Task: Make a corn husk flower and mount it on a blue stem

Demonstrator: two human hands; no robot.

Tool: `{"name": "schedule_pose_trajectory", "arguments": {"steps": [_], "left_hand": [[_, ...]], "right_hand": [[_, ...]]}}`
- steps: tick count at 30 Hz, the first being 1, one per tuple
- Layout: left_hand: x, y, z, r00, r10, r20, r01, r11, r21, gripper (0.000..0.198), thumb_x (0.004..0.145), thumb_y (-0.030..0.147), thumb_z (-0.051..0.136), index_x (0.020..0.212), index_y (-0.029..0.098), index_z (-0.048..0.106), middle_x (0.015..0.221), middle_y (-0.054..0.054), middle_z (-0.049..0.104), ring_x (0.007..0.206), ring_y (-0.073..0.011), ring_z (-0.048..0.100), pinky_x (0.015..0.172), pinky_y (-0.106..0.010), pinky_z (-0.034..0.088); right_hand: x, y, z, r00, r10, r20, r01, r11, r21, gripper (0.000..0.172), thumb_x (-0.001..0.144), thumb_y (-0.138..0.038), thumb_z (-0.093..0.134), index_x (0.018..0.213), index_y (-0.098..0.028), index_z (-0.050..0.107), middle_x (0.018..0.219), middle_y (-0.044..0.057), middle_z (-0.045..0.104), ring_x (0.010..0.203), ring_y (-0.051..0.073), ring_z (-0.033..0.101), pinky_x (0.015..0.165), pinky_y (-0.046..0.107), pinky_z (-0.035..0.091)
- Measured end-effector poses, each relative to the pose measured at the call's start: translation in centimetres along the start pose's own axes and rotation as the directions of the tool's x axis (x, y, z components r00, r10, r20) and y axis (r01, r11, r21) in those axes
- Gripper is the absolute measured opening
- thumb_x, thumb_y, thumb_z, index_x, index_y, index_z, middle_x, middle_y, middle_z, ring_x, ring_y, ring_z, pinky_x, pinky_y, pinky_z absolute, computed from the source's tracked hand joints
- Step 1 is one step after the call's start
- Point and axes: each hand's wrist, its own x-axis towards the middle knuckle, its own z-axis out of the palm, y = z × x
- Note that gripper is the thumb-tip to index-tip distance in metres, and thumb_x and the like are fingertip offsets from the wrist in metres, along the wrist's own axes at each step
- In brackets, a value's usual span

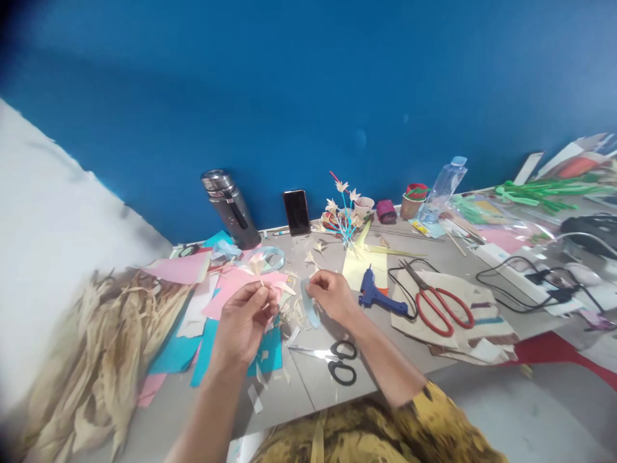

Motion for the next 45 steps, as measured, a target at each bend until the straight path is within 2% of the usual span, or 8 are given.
{"name": "schedule_pose_trajectory", "arguments": {"steps": [5, 17, 20, 27, 31, 35, 39, 45], "left_hand": [[-0.8, -0.6, 0.8, 0.989, 0.147, -0.014, -0.146, 0.986, 0.081, 0.018, 0.064, 0.027, 0.086, 0.072, 0.016, 0.074, 0.071, -0.002, 0.07, 0.062, -0.0112, 0.06, 0.063, -0.025, 0.051], [-3.4, -0.2, 3.1, 0.947, 0.274, 0.167, -0.304, 0.933, 0.194, 0.008, 0.075, 0.028, 0.08, 0.074, 0.02, 0.078, 0.072, -0.002, 0.069, 0.068, -0.0139, 0.062, 0.069, -0.026, 0.051], [-3.3, -0.8, 3.1, 0.891, 0.432, 0.135, -0.451, 0.82, 0.352, 0.008, 0.075, 0.024, 0.08, 0.07, 0.02, 0.075, 0.07, -0.001, 0.065, 0.067, -0.0137, 0.059, 0.063, -0.025, 0.047], [-3.5, -1.3, 3.0, 0.709, 0.666, 0.233, -0.661, 0.512, 0.549, 0.01, 0.081, 0.018, 0.072, 0.072, 0.022, 0.072, 0.081, -0.003, 0.069, 0.074, -0.0161, 0.061, 0.069, -0.027, 0.047], [-2.8, -0.5, 2.8, 0.824, 0.552, 0.13, -0.542, 0.701, 0.463, 0.008, 0.077, 0.022, 0.077, 0.071, 0.02, 0.072, 0.074, -0.002, 0.066, 0.069, -0.0142, 0.06, 0.066, -0.026, 0.048], [-1.5, 0.9, 3.0, 0.949, 0.314, -0.03, -0.309, 0.944, 0.116, 0.015, 0.068, 0.029, 0.084, 0.075, 0.019, 0.075, 0.073, -0.001, 0.068, 0.062, -0.0116, 0.059, 0.063, -0.026, 0.05], [-0.6, 1.7, 3.5, 0.969, 0.242, -0.05, -0.244, 0.969, -0.039, 0.021, 0.06, 0.025, 0.089, 0.071, 0.018, 0.073, 0.074, -0.001, 0.069, 0.062, -0.0102, 0.06, 0.059, -0.023, 0.049], [-0.2, 2.7, 2.8, 0.958, 0.258, -0.122, -0.27, 0.958, -0.095, 0.029, 0.054, 0.021, 0.092, 0.071, 0.018, 0.068, 0.068, 0.001, 0.067, 0.061, -0.0095, 0.06, 0.056, -0.021, 0.047]], "right_hand": [[-1.5, -1.3, -1.9, 1.0, 0.018, 0.013, -0.022, 0.776, 0.63, 0.027, 0.071, -0.04, 0.077, 0.075, -0.017, 0.063, 0.058, -0.003, 0.057, 0.055, 0.011, 0.051, 0.055, 0.024, 0.041], [-3.4, -1.1, -4.0, 0.999, -0.005, 0.044, -0.031, 0.643, 0.766, 0.034, 0.071, -0.044, 0.083, 0.079, -0.017, 0.062, 0.063, -0.003, 0.059, 0.055, 0.009, 0.052, 0.054, 0.022, 0.039], [-3.7, -1.2, -4.7, 0.999, -0.017, 0.043, -0.025, 0.582, 0.813, 0.035, 0.073, -0.044, 0.082, 0.084, -0.018, 0.061, 0.071, 0.001, 0.068, 0.06, 0.012, 0.06, 0.06, 0.025, 0.046], [-3.6, -0.4, -4.5, 0.998, 0.037, 0.053, -0.064, 0.685, 0.725, 0.036, 0.075, -0.044, 0.075, 0.095, -0.016, 0.063, 0.063, -0.001, 0.064, 0.043, 0.005, 0.033, 0.043, 0.02, 0.022], [-3.6, 0.1, -3.6, 0.996, 0.01, 0.092, -0.061, 0.823, 0.565, 0.031, 0.078, -0.041, 0.071, 0.093, -0.015, 0.067, 0.06, -0.002, 0.062, 0.047, 0.007, 0.036, 0.045, 0.021, 0.025], [-4.4, -0.5, -1.7, 0.986, -0.075, 0.148, -0.015, 0.848, 0.529, 0.028, 0.077, -0.04, 0.072, 0.092, -0.016, 0.071, 0.068, -0.001, 0.064, 0.058, 0.011, 0.053, 0.055, 0.023, 0.039], [-5.9, -1.6, 0.7, 0.946, -0.221, 0.237, 0.055, 0.831, 0.554, 0.021, 0.08, -0.038, 0.07, 0.084, -0.017, 0.073, 0.079, 0.002, 0.071, 0.072, 0.015, 0.061, 0.068, 0.026, 0.047], [-6.4, -0.7, -0.3, 0.976, -0.102, 0.19, 0.002, 0.884, 0.467, 0.022, 0.085, -0.036, 0.064, 0.09, -0.017, 0.074, 0.075, 0.002, 0.072, 0.063, 0.014, 0.06, 0.059, 0.024, 0.045]]}}
